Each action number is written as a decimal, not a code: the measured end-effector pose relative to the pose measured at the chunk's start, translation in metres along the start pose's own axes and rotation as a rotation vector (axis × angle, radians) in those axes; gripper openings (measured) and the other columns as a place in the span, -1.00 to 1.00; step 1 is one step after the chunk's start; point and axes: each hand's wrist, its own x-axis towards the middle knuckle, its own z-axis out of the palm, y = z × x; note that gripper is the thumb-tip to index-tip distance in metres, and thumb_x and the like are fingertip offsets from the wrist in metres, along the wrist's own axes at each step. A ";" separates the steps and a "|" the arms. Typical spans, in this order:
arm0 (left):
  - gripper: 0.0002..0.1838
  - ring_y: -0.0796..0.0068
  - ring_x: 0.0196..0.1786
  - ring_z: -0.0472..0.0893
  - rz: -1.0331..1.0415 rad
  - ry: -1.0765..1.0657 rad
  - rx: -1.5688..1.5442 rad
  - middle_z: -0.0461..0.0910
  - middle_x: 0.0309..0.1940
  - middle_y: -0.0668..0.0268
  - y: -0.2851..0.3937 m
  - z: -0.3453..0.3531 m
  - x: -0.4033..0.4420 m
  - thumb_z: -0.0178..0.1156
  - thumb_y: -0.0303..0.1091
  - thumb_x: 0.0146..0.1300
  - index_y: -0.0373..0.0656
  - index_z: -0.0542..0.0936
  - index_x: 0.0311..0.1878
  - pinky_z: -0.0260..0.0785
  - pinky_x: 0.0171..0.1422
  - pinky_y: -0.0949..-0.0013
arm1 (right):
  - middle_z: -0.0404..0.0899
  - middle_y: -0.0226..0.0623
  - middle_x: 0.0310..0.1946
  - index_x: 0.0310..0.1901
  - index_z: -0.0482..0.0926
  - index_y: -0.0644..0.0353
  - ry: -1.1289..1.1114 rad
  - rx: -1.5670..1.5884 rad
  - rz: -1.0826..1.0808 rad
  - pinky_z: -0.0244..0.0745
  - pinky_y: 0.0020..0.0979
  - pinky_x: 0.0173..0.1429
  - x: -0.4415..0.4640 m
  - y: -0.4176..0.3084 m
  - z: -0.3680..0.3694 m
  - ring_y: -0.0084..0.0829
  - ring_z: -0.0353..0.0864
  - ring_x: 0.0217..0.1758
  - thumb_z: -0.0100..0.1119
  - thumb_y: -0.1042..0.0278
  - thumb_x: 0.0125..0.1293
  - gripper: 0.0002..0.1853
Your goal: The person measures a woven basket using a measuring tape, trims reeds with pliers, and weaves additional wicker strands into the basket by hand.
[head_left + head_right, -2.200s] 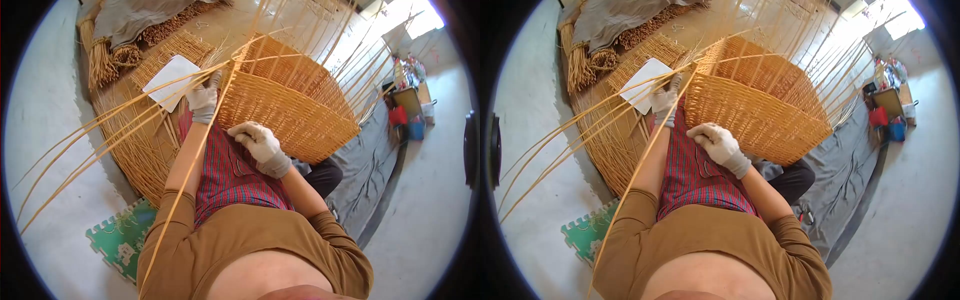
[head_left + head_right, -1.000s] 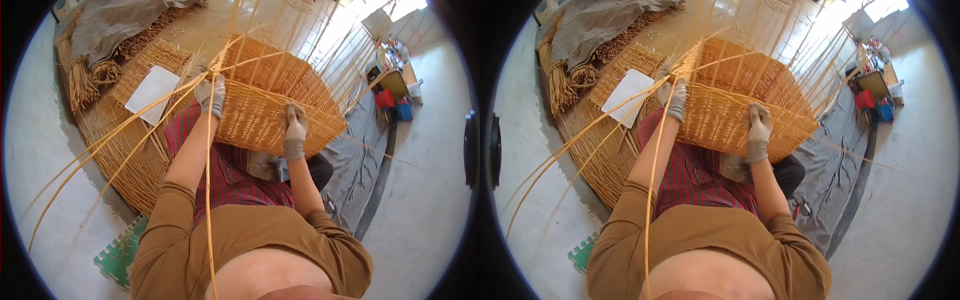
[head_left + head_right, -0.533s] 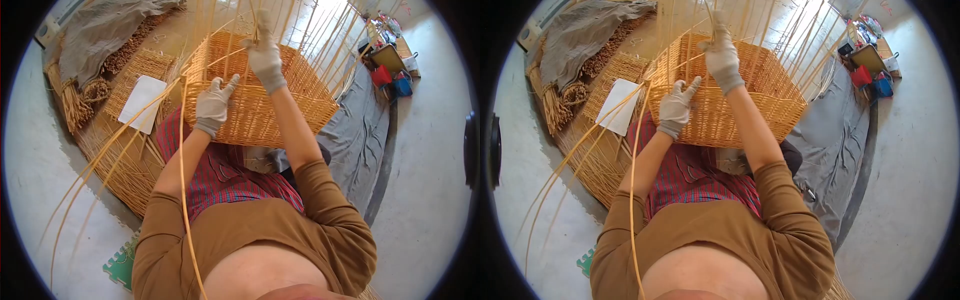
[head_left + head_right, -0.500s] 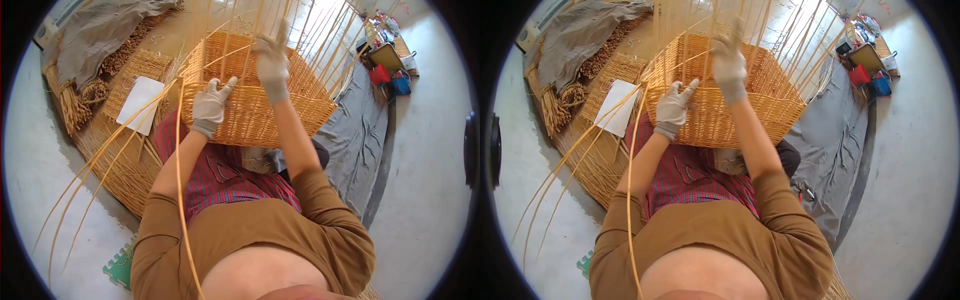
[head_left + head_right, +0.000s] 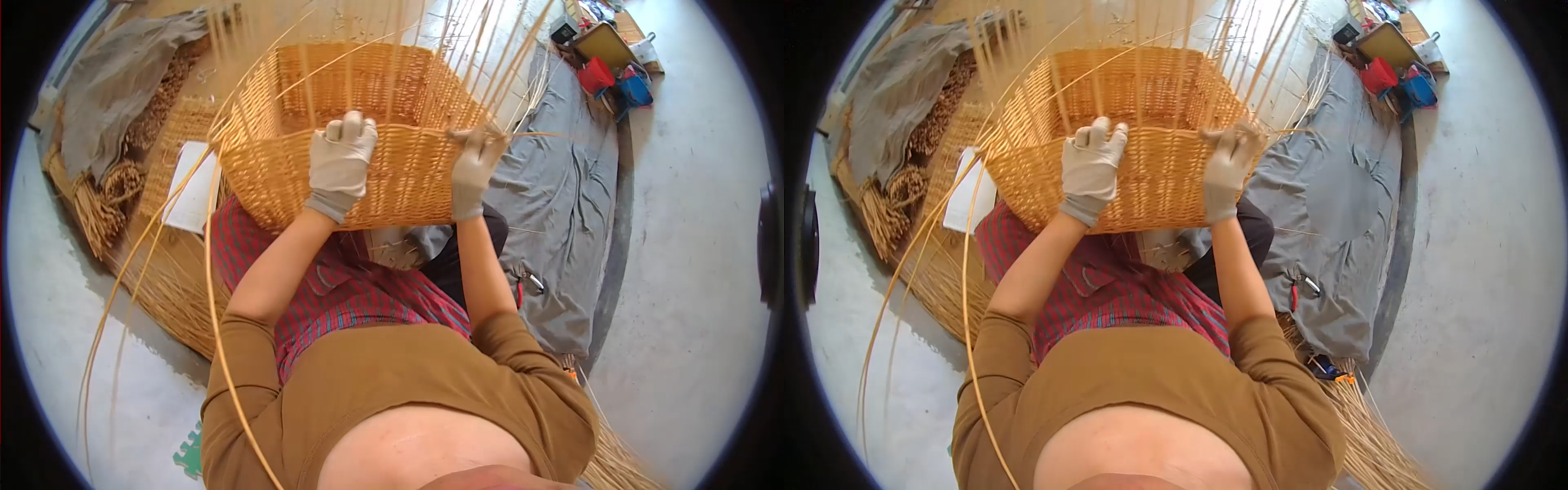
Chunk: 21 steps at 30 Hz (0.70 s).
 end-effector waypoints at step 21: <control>-0.51 0.15 -0.23 0.66 -0.117 -0.300 -0.281 0.48 -0.01 0.11 0.176 0.073 0.075 0.19 -0.31 0.34 0.25 0.52 0.34 0.55 -0.14 0.17 | 0.66 -0.24 -0.19 0.12 0.54 0.13 0.374 0.033 0.493 0.63 -0.30 0.03 0.074 0.014 -0.112 -0.31 0.68 -0.10 0.14 0.44 0.47 -0.76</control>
